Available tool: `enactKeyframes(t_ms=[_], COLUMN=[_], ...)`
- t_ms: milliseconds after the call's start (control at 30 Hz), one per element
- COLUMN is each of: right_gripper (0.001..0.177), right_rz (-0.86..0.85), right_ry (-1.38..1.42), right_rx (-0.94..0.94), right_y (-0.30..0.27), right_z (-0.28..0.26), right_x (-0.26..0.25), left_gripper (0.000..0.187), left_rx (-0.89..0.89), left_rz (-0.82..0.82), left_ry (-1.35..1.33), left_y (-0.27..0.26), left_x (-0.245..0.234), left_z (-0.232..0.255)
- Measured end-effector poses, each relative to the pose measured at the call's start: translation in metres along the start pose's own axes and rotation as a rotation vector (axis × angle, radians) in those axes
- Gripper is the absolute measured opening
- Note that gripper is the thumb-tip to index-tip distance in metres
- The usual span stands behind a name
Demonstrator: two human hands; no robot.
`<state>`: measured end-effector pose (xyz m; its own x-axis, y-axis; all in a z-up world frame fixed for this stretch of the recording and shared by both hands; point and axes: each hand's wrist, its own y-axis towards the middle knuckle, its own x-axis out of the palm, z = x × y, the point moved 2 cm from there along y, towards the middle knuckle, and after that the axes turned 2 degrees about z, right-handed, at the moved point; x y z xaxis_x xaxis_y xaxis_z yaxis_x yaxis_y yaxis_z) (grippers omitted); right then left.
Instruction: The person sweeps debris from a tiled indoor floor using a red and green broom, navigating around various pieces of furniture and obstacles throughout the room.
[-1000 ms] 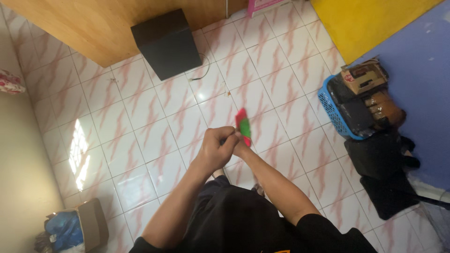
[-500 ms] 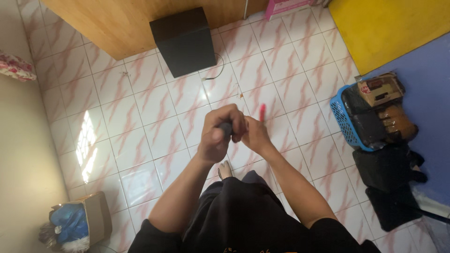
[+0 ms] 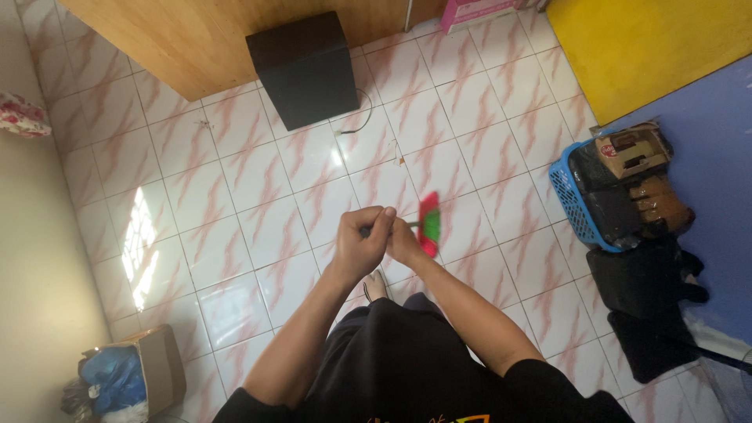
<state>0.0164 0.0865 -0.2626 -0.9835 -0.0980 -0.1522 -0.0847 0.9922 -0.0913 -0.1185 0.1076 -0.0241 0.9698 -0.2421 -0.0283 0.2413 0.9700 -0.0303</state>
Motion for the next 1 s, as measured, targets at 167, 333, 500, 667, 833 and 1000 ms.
enactKeyframes(t_ms=[167,333,500,667,833,1000], right_gripper=[0.013,0.024,0.027,0.008,0.014,0.015], right_rz=[-0.108,-0.182,0.201,0.219,0.35,0.364], right_ry=[0.063,1.196,-0.157,-0.074,-0.623,-0.491], right_rx=[0.077,0.369,-0.029,0.149,0.504,0.515], right_y=[0.034,0.007,-0.037,-0.104,-0.187,-0.241], right_z=[0.018,-0.04,-0.131,-0.123,-0.04,0.033], right_x=[0.028,0.019,-0.037,-0.09,-0.127,-0.116], left_gripper=[0.031,0.035,0.027,0.038,0.043,0.046], left_rx=[0.091,0.375,0.385,0.069,-0.07,-0.26], left_rz=[-0.006,-0.082,-0.33,-0.386,-0.413,-0.468], left_ry=[0.103,0.241,0.036,-0.128,-0.332,-0.15], left_y=[-0.006,-0.02,-0.044,-0.053,-0.07,-0.105], left_x=[-0.001,0.027,0.043,0.074,0.131,0.163], left_z=[0.04,0.087,0.133,0.087,-0.017,-0.078])
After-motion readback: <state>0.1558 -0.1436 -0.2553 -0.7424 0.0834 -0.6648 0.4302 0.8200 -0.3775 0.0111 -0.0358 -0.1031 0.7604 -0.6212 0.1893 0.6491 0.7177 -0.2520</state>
